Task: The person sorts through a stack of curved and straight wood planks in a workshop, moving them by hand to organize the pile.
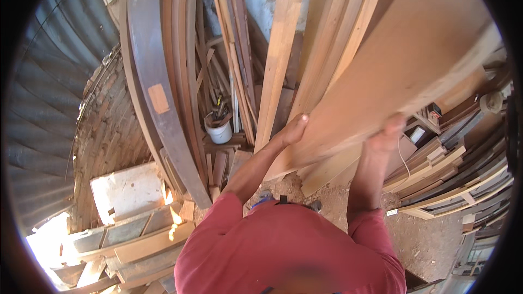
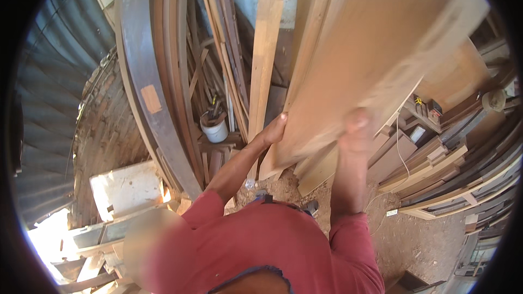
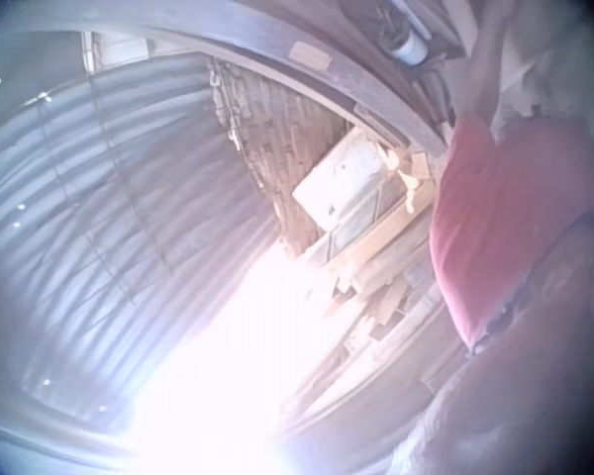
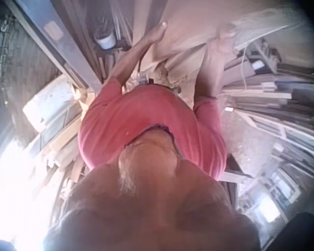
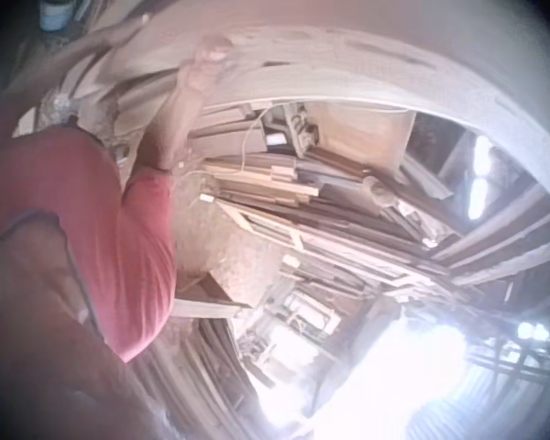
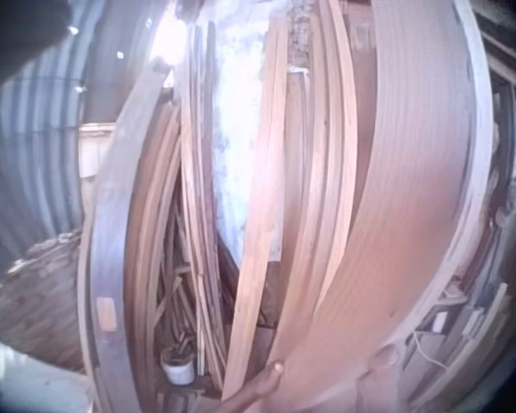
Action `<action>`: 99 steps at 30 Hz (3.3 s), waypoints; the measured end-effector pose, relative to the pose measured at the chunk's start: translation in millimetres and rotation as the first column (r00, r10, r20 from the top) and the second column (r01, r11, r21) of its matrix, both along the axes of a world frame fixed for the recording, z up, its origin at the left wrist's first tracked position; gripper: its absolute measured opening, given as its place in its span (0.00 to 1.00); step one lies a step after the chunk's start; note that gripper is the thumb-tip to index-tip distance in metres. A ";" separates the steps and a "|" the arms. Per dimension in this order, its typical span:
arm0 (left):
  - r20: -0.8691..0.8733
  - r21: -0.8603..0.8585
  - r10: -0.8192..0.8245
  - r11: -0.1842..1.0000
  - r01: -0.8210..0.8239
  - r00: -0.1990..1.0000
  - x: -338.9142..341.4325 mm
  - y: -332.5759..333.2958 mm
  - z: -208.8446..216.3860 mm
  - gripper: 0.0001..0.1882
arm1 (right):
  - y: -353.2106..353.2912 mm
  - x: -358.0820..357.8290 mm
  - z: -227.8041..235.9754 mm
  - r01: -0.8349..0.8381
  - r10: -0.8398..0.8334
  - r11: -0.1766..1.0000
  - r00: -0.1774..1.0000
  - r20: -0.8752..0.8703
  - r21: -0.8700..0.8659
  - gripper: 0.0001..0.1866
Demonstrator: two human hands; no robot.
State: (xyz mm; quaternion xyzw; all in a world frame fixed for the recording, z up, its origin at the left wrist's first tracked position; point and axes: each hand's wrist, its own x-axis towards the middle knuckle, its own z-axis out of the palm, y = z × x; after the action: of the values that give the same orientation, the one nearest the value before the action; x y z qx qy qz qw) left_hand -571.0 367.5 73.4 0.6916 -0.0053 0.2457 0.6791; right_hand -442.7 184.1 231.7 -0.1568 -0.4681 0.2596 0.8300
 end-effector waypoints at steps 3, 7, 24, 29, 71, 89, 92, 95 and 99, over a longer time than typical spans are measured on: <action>-0.072 -0.079 0.043 0.996 -0.049 0.996 11.5 31.2 -77.9 0.38 | 24.5 -48.8 2.9 0.055 -0.074 0.968 0.995 -0.067 -0.243 0.27; -0.170 -0.194 -0.008 0.981 -0.026 0.985 -8.4 53.7 -91.4 0.41 | 81.2 -89.9 31.9 0.424 -0.375 0.810 0.906 0.198 -0.406 0.49; -0.045 0.285 0.644 0.741 -0.608 0.763 28.1 136.4 60.8 0.49 | 228.7 25.0 36.4 0.535 -0.395 0.795 0.814 0.426 -0.286 0.52; 0.089 0.378 0.716 0.619 -0.688 0.692 41.9 153.3 26.3 0.55 | 249.6 34.6 34.8 0.497 -0.362 0.813 0.840 0.405 -0.304 0.50; 0.186 0.101 0.395 0.903 -0.418 0.900 140.3 112.4 126.0 0.48 | 196.7 87.7 14.8 0.999 -0.725 -0.007 -0.027 0.688 0.033 0.46; 0.192 -0.316 0.231 0.935 -0.163 0.954 173.6 118.5 110.7 0.54 | 191.4 110.6 -20.6 1.000 -0.731 -0.002 0.008 0.682 -0.015 0.40; 0.191 -0.301 0.264 0.933 -0.200 0.945 149.4 96.0 114.4 0.60 | 191.0 116.3 -20.6 0.999 -0.745 0.039 0.026 0.667 0.005 0.37; 0.169 -0.249 0.289 0.938 -0.243 0.942 111.9 73.9 121.4 0.64 | 189.1 112.8 -20.7 0.998 -0.716 0.050 0.059 0.695 -0.033 0.34; 0.147 -0.216 0.235 0.955 -0.201 0.961 56.6 63.5 108.5 0.66 | 187.8 115.1 -20.8 0.999 -0.725 0.033 0.005 0.689 0.027 0.34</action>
State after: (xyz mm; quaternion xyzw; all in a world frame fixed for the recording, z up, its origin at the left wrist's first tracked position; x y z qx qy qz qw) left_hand -514.4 431.0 181.9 0.5929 0.0378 0.3771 0.7106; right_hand -327.6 371.8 210.9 -0.6860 -0.3730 -0.2933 0.5515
